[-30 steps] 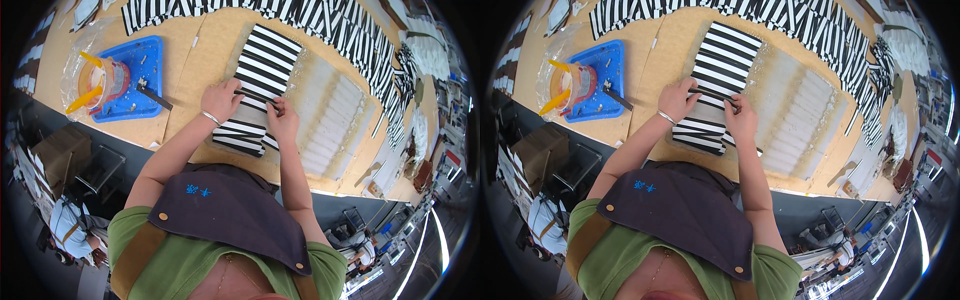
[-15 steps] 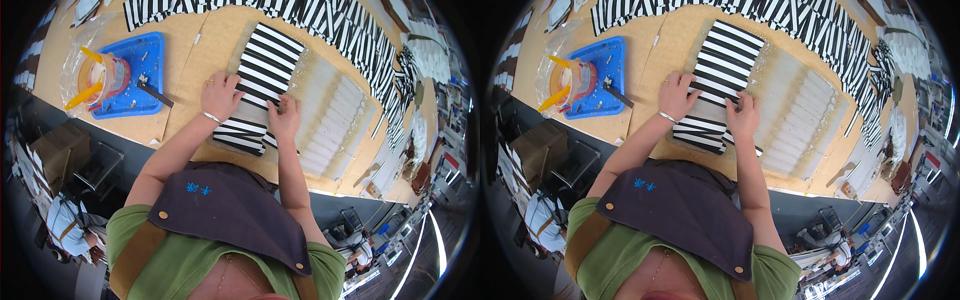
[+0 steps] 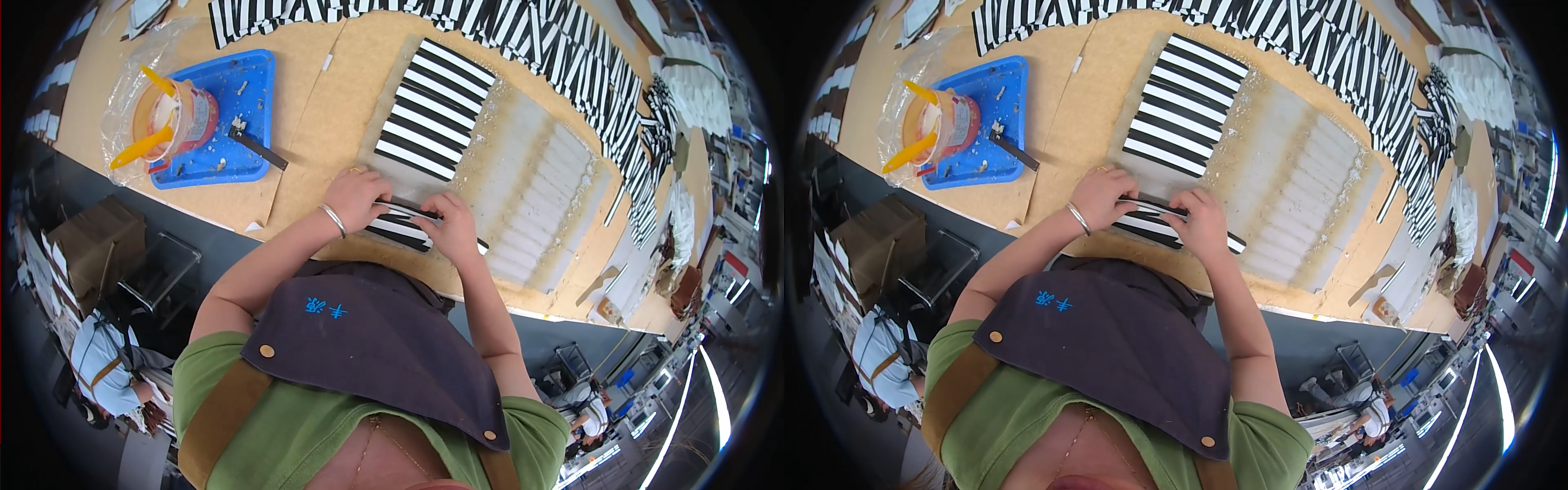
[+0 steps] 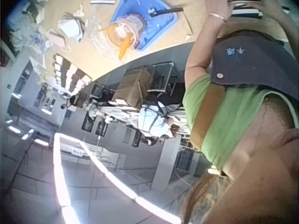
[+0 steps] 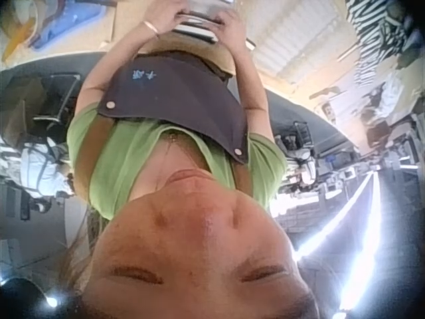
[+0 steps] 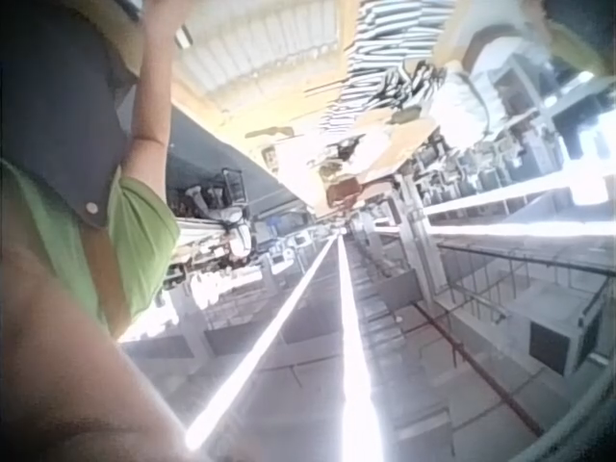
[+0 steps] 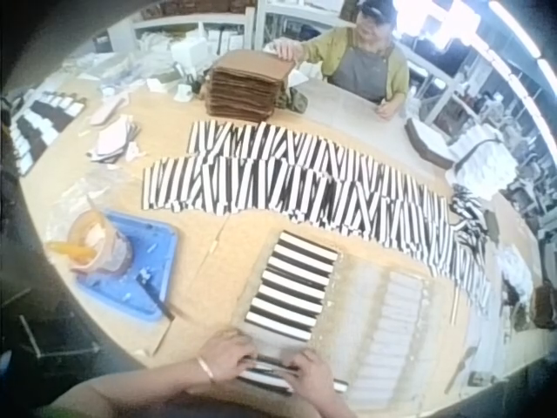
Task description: The recorder applies white dye or glue to several striped leather pieces using a brush.
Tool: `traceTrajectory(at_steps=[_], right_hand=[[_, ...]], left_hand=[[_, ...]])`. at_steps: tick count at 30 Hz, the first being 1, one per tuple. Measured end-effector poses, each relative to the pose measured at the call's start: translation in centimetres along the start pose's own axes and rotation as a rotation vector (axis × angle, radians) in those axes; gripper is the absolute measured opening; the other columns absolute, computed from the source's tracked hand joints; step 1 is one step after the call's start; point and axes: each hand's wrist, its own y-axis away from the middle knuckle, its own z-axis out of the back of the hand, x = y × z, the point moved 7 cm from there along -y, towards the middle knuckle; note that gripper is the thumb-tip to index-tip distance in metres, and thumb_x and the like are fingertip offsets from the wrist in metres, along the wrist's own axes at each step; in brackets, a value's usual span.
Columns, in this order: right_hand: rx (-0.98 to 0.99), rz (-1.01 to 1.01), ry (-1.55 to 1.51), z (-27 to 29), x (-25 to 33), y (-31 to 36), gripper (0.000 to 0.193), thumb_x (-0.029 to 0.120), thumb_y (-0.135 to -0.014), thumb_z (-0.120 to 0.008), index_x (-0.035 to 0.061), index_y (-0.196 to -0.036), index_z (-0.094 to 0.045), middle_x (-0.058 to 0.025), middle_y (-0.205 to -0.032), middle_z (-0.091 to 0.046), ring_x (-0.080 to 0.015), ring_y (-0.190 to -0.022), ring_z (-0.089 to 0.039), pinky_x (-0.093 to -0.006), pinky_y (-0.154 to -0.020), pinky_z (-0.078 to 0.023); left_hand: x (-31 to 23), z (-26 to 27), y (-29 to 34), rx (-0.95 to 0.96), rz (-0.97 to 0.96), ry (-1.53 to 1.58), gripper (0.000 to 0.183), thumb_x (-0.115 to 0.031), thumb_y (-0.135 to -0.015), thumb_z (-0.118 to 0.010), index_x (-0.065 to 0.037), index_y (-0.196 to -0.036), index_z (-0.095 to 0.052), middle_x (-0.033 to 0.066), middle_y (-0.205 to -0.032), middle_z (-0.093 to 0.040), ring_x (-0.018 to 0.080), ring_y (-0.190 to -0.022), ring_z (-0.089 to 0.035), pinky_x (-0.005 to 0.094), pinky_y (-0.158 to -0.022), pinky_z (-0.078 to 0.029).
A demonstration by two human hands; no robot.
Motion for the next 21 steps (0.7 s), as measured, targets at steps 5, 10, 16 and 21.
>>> traceTrajectory(at_steps=[5, 10, 16, 21], right_hand=[[-0.028, -0.288, -0.363, -0.6, -2.3, 0.1, 0.020, 0.015, -0.078, -0.073, 0.0053, -0.091, -0.061, -0.0050, -0.072, -0.060, -0.0123, -0.057, -0.053, -0.0281, -0.054, -0.044], [-0.201, -0.329, -0.296, 0.0, -2.3, -1.1, 0.021, 0.012, -0.080, -0.069, 0.0064, -0.097, -0.059, -0.0039, -0.065, -0.059, -0.0113, -0.053, -0.053, -0.0268, -0.052, -0.044], [-0.308, -0.264, -0.175, 0.5, -2.5, -1.2, 0.016, 0.010, -0.079, -0.069, 0.0060, -0.092, -0.061, -0.0063, -0.064, -0.059, -0.0149, -0.051, -0.055, -0.0276, -0.051, -0.045], [-0.367, -0.244, -0.194, 0.6, -2.8, -1.3, 0.013, 0.009, -0.077, -0.070, 0.0048, -0.087, -0.063, -0.0075, -0.066, -0.059, -0.0142, -0.051, -0.056, -0.0274, -0.051, -0.046]], left_hand=[[1.4, 1.1, -0.9, -0.113, 0.093, 0.290, 0.015, -0.018, -0.080, -0.066, -0.012, -0.090, -0.057, 0.0093, -0.074, -0.062, 0.0318, -0.070, -0.060, 0.0441, -0.064, -0.045], [1.7, 1.7, -2.2, -0.229, 0.144, 0.146, 0.019, -0.017, -0.081, -0.063, -0.013, -0.096, -0.052, 0.0087, -0.079, -0.061, 0.0313, -0.072, -0.059, 0.0430, -0.062, -0.044], [2.0, 1.5, -2.2, -0.269, 0.142, 0.037, 0.015, -0.018, -0.079, -0.066, -0.013, -0.087, -0.055, 0.0059, -0.076, -0.058, 0.0287, -0.072, -0.058, 0.0404, -0.061, -0.045], [2.2, 1.7, -2.2, -0.323, 0.134, 0.061, 0.015, -0.020, -0.077, -0.068, -0.013, -0.083, -0.057, 0.0052, -0.076, -0.058, 0.0283, -0.072, -0.059, 0.0402, -0.061, -0.046]])
